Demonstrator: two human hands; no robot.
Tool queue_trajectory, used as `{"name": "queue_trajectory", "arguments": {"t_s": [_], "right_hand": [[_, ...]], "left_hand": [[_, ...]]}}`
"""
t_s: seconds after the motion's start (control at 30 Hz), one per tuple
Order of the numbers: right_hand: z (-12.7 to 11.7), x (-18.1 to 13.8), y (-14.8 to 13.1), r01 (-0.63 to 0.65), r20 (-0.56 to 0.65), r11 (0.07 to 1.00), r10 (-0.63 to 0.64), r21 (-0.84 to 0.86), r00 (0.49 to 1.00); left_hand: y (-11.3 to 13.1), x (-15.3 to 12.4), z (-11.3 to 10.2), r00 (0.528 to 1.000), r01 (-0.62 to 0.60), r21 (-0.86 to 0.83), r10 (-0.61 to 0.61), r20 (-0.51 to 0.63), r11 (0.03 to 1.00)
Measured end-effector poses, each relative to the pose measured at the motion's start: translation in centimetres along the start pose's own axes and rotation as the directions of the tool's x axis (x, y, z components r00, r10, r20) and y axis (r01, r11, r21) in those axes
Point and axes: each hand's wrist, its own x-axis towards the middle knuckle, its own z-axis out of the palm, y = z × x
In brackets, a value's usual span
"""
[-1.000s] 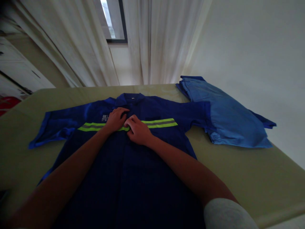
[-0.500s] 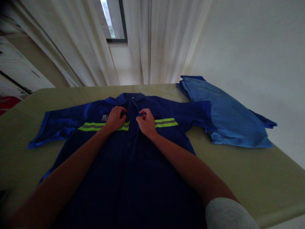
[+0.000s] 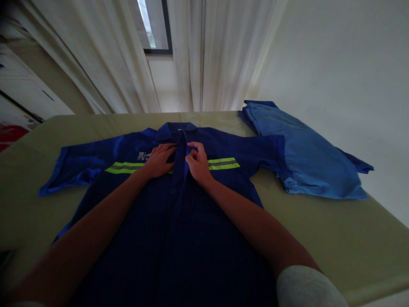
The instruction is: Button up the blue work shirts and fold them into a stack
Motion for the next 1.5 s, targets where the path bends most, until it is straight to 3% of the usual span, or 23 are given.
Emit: {"name": "queue_trajectory", "arguments": {"t_s": [0.17, 0.27, 0.4, 0.57, 0.7, 0.8, 0.9, 1.0, 1.13, 1.33, 1.5], "right_hand": [[-0.1, -0.1, -0.3, 0.055, -0.053, 0.989, -0.063, -0.139, 0.997], [0.0, -0.2, -0.6, 0.143, 0.0, 0.921, -0.154, -0.363, 0.988], [0.3, 0.1, -0.8, 0.146, 0.062, 0.854, -0.133, -0.5, 0.989], [-0.2, 0.6, -0.7, 0.078, 0.058, 0.81, -0.055, -0.581, 0.997], [-0.5, 0.8, -0.3, 0.18, 0.13, 0.801, -0.129, -0.571, 0.983], [-0.7, 1.0, 0.1, 0.246, 0.153, 0.793, -0.194, -0.557, 0.969], [-0.8, 1.3, 0.3, 0.227, 0.103, 0.79, -0.205, -0.57, 0.973], [-0.9, 1.5, 0.6, 0.222, 0.078, 0.789, -0.217, -0.573, 0.973], [-1.0, 1.8, 0.8, 0.228, 0.06, 0.782, -0.238, -0.581, 0.969], [-0.5, 2.1, 0.6, 0.245, 0.044, 0.767, -0.273, -0.593, 0.961], [0.0, 0.5, -0.8, 0.28, -0.036, 0.74, -0.379, -0.612, 0.925]], "left_hand": [[-0.2, 0.1, 0.2, 0.999, -0.029, -0.009, 0.029, -0.03, 1.0], [-0.4, 0.3, 0.2, 0.995, -0.089, -0.044, 0.087, -0.047, 0.995], [-0.4, 0.6, 0.1, 0.987, -0.158, -0.121, 0.152, -0.055, 0.98], [-0.3, 0.5, 0.1, 0.996, -0.09, -0.205, 0.085, -0.035, 0.975], [-0.3, 0.4, 0.2, 0.998, -0.068, -0.232, 0.061, -0.035, 0.97], [-0.3, 0.3, 0.1, 0.989, -0.145, -0.211, 0.132, -0.074, 0.967], [0.0, 0.0, -0.1, 0.965, -0.254, -0.15, 0.24, -0.104, 0.956], [0.9, -0.7, -0.3, 0.961, -0.272, -0.063, 0.267, -0.078, 0.96], [2.8, -2.6, -0.7, 0.986, -0.169, -0.06, 0.168, -0.023, 0.984], [6.2, -7.3, -0.9, 0.994, 0.09, -0.136, -0.08, 0.081, 0.987], [7.8, -9.7, -0.7, 0.969, 0.243, -0.164, -0.248, -0.015, 0.956]]}}
